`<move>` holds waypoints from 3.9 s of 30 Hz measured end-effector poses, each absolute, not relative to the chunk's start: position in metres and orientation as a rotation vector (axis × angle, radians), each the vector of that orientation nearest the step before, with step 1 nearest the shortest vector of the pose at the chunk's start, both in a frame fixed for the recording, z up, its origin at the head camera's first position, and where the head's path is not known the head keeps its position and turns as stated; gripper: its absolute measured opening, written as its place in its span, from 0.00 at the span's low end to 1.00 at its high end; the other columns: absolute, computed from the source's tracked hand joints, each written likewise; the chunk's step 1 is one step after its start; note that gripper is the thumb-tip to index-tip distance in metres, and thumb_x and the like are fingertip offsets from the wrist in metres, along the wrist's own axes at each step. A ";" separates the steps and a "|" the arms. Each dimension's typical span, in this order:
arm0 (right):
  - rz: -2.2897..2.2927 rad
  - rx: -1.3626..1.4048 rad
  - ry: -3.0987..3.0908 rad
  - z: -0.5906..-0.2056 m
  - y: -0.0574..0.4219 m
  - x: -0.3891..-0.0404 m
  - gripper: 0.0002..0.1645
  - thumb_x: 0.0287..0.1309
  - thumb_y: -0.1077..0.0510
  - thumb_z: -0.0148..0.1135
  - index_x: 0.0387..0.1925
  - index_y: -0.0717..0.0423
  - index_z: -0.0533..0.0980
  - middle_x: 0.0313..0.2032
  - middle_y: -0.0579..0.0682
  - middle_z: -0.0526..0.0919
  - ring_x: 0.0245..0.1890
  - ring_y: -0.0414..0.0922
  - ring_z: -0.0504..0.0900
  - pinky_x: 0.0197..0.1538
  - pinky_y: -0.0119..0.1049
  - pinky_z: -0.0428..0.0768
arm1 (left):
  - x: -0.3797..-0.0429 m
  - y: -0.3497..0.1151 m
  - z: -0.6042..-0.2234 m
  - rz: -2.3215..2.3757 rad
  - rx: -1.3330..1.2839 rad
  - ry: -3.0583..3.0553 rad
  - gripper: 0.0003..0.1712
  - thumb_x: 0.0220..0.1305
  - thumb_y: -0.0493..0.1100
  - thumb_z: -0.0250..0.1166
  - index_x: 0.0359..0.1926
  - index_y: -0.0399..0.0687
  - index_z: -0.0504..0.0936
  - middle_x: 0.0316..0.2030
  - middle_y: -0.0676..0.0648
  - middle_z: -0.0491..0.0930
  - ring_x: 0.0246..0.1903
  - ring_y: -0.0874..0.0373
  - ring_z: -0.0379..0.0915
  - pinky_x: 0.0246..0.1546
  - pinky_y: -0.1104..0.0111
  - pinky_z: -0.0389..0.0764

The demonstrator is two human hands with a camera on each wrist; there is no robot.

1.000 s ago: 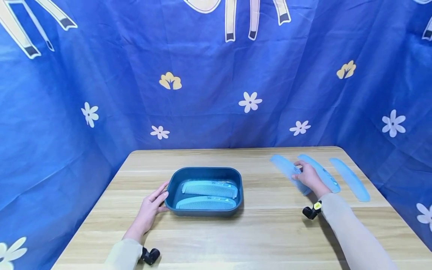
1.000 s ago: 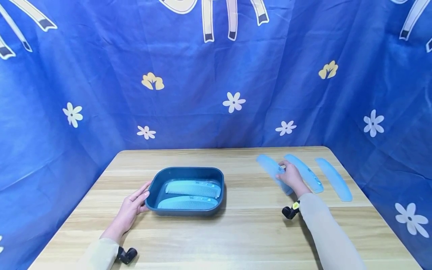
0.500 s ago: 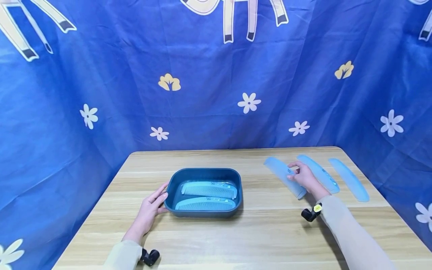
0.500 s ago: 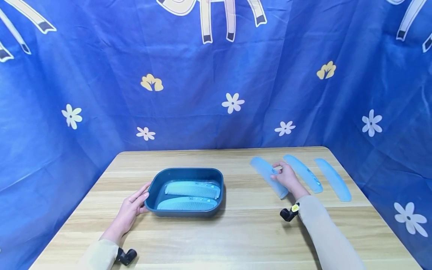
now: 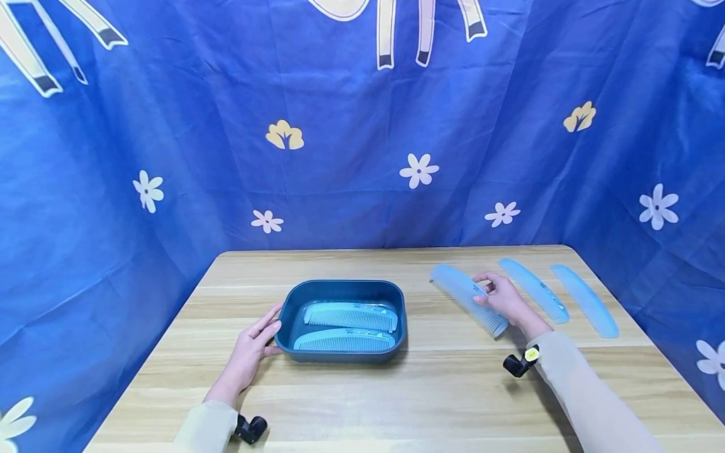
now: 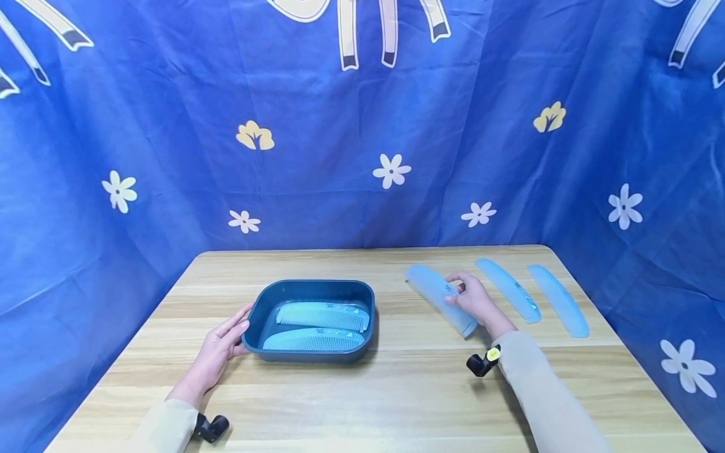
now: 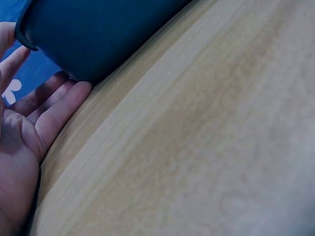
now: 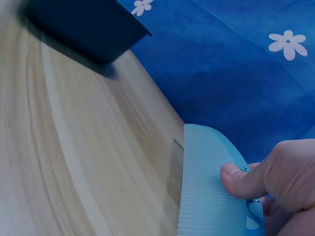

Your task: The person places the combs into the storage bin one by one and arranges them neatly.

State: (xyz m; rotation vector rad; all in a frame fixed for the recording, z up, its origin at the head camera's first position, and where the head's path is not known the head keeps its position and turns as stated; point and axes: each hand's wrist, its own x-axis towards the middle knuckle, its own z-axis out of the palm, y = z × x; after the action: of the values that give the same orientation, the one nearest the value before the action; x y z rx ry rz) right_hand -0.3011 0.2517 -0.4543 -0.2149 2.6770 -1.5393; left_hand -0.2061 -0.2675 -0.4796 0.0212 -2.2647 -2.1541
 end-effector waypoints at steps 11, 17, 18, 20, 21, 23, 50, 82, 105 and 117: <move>-1.687 -0.360 2.623 -0.449 0.238 -0.297 0.27 0.50 0.73 0.63 0.54 0.67 0.69 0.35 0.59 0.72 0.33 0.49 0.72 0.33 0.33 0.77 | -0.205 -0.268 -0.479 -2.164 -0.004 -2.266 0.32 0.66 0.52 0.56 0.68 0.50 0.62 0.62 0.34 0.62 0.48 0.63 0.74 0.39 0.60 0.82; -1.735 -0.401 2.629 -0.441 0.230 -0.292 0.28 0.48 0.74 0.63 0.54 0.69 0.69 0.34 0.58 0.72 0.34 0.48 0.70 0.33 0.30 0.76 | -0.206 -0.268 -0.479 -2.167 0.006 -2.261 0.32 0.66 0.52 0.57 0.68 0.49 0.62 0.62 0.35 0.63 0.48 0.63 0.74 0.38 0.60 0.82; -1.737 -0.404 2.633 -0.440 0.229 -0.291 0.28 0.48 0.74 0.63 0.54 0.69 0.69 0.34 0.58 0.72 0.34 0.48 0.70 0.33 0.30 0.75 | -0.206 -0.268 -0.479 -2.168 0.006 -2.261 0.32 0.66 0.51 0.57 0.68 0.49 0.62 0.62 0.35 0.63 0.48 0.63 0.74 0.38 0.60 0.82; -1.744 -0.421 2.634 -0.437 0.228 -0.290 0.28 0.48 0.74 0.63 0.54 0.69 0.69 0.34 0.58 0.73 0.34 0.47 0.71 0.33 0.30 0.75 | -0.206 -0.268 -0.479 -2.170 0.012 -2.262 0.32 0.66 0.52 0.57 0.68 0.49 0.63 0.61 0.36 0.64 0.48 0.63 0.74 0.38 0.60 0.82; -1.746 -0.435 2.634 -0.436 0.227 -0.289 0.28 0.48 0.74 0.63 0.54 0.70 0.69 0.34 0.59 0.73 0.34 0.47 0.71 0.33 0.30 0.74 | -0.206 -0.268 -0.479 -2.171 0.013 -2.261 0.32 0.66 0.51 0.57 0.68 0.49 0.63 0.61 0.36 0.64 0.48 0.63 0.74 0.38 0.59 0.82; -1.754 -0.462 2.636 -0.433 0.224 -0.288 0.28 0.48 0.74 0.63 0.54 0.69 0.69 0.34 0.59 0.74 0.34 0.46 0.71 0.33 0.29 0.74 | -0.206 -0.268 -0.478 -2.171 0.014 -2.261 0.32 0.66 0.52 0.57 0.68 0.50 0.63 0.61 0.37 0.64 0.48 0.62 0.74 0.38 0.59 0.82; -1.857 -0.677 2.567 -0.406 0.168 -0.278 0.25 0.49 0.70 0.66 0.52 0.65 0.72 0.38 0.60 0.76 0.37 0.49 0.73 0.36 0.31 0.76 | -0.208 -0.267 -0.479 -2.165 0.014 -2.238 0.32 0.65 0.51 0.58 0.67 0.48 0.64 0.54 0.49 0.71 0.47 0.61 0.75 0.37 0.60 0.82; -1.828 -0.795 2.447 -0.383 0.078 -0.258 0.24 0.50 0.72 0.64 0.51 0.64 0.72 0.35 0.59 0.73 0.29 0.48 0.72 0.33 0.35 0.74 | -0.205 -0.266 -0.479 -2.149 0.031 -2.275 0.32 0.66 0.52 0.57 0.68 0.50 0.62 0.62 0.33 0.61 0.47 0.65 0.74 0.38 0.61 0.82; -1.371 -0.954 2.499 -0.418 0.047 -0.260 0.22 0.54 0.62 0.65 0.51 0.49 0.72 0.34 0.47 0.71 0.29 0.43 0.68 0.31 0.33 0.71 | -0.206 -0.266 -0.479 -2.136 0.064 -2.295 0.33 0.65 0.54 0.57 0.68 0.51 0.62 0.62 0.35 0.61 0.46 0.67 0.75 0.38 0.62 0.82; -1.272 -1.019 2.509 -0.421 0.042 -0.256 0.21 0.56 0.63 0.63 0.51 0.48 0.72 0.34 0.46 0.70 0.32 0.42 0.69 0.34 0.32 0.71 | -0.207 -0.267 -0.478 -2.135 0.038 -2.284 0.32 0.65 0.53 0.57 0.68 0.51 0.63 0.61 0.38 0.65 0.46 0.65 0.75 0.38 0.61 0.82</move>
State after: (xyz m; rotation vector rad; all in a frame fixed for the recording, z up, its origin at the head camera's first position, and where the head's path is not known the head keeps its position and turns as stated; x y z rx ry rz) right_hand -0.2561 0.0425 -0.4209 -1.0189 2.5091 -1.2719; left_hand -0.2066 -0.2668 -0.4780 0.0378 -2.2837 -2.1355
